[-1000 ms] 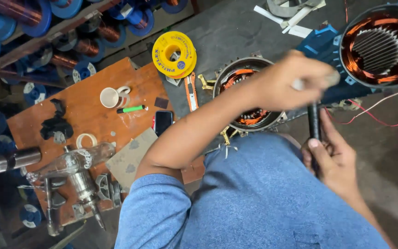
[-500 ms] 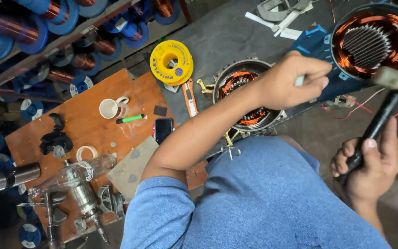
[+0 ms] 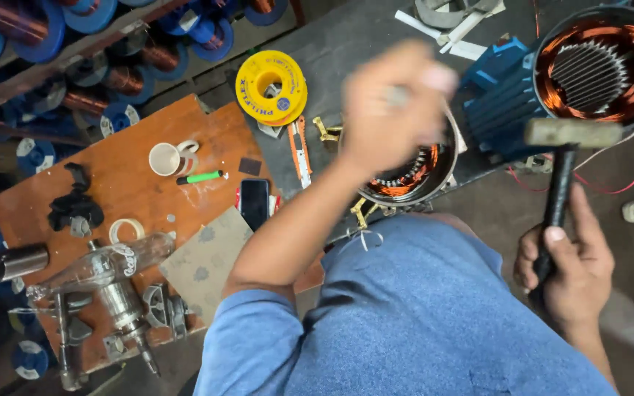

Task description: Compacting and shaping copper windings inside an electric motor stator using a mallet and a wooden wedge.

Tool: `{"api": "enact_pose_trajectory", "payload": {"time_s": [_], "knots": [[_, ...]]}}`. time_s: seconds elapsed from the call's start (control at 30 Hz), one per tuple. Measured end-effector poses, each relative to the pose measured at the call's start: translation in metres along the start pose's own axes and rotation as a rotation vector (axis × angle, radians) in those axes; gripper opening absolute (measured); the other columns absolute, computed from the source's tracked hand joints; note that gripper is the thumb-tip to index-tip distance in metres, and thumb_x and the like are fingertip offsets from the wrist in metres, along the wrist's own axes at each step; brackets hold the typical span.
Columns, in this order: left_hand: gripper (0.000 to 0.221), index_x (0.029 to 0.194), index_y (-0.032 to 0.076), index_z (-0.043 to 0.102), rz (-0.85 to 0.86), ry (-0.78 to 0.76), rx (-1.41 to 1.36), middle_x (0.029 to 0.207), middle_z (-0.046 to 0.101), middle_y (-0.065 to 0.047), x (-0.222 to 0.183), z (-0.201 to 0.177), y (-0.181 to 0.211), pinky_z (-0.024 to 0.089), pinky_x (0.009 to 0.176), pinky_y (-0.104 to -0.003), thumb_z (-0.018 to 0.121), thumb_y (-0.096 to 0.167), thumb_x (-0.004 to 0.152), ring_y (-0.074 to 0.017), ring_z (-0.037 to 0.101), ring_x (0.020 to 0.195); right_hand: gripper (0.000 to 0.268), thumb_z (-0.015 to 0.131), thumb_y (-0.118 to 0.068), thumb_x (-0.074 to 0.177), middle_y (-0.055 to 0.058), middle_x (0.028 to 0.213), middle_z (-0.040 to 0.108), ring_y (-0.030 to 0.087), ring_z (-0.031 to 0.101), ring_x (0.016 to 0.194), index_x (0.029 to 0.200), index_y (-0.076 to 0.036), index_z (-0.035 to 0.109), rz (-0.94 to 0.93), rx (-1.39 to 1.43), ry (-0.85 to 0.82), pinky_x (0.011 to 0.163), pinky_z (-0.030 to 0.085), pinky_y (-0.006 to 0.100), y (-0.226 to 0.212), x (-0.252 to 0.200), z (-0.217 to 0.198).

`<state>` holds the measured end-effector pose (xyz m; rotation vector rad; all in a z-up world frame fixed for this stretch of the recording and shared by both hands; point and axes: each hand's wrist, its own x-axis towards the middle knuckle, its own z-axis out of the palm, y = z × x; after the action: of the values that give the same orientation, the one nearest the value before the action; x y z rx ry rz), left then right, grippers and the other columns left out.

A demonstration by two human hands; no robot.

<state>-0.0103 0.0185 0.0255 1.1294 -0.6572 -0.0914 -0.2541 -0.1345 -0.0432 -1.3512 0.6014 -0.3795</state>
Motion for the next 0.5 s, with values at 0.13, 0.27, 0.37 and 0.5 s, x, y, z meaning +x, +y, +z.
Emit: {"api": "enact_pose_trajectory", "payload": {"time_s": [0.13,0.27,0.37,0.5], "knots": [[0.020,0.079,0.014,0.053,0.006,0.274,0.073,0.055,0.048,0.001,-0.020,-0.053,0.042,0.032,0.031,-0.022,0.059,0.026,0.095,-0.0087,0.044,0.037,0.064,0.046,-0.012,0.102,0.017,0.065,0.037,0.020,0.037,0.040,0.164,-0.019,0.030,-0.067,-0.070,-0.080,0.034,0.032,0.026,-0.002,0.026,-0.023],[0.028,0.083,0.015,0.039,0.147,0.373,0.133,0.060,0.040,0.000,-0.055,-0.081,0.070,0.026,0.031,-0.019,0.055,0.028,0.102,-0.0084,0.039,0.036,0.068,0.046,0.003,0.102,0.022,0.067,0.044,0.022,0.040,0.039,0.166,-0.005,0.026,-0.174,-0.316,-0.194,0.037,0.034,0.029,-0.010,0.054,-0.024],[0.028,0.090,0.015,0.039,0.295,0.462,0.088,0.069,0.038,0.001,-0.070,-0.072,0.079,0.035,0.037,-0.021,0.061,0.028,0.102,-0.0078,0.039,0.041,0.070,0.047,0.007,0.100,0.024,0.071,0.045,0.023,0.042,0.041,0.166,0.000,0.025,-0.173,-0.351,-0.270,0.038,0.035,0.030,-0.016,0.075,-0.017],[0.039,0.112,0.021,0.034,0.091,0.297,0.139,0.089,0.045,-0.007,-0.080,-0.024,0.104,0.045,0.054,-0.025,0.065,0.037,0.096,-0.0151,0.051,0.061,0.067,0.046,0.007,0.101,0.022,0.070,0.044,0.024,0.040,0.041,0.166,0.000,0.029,-0.173,-0.310,-0.373,0.044,0.035,0.031,-0.020,0.099,-0.012]]}}
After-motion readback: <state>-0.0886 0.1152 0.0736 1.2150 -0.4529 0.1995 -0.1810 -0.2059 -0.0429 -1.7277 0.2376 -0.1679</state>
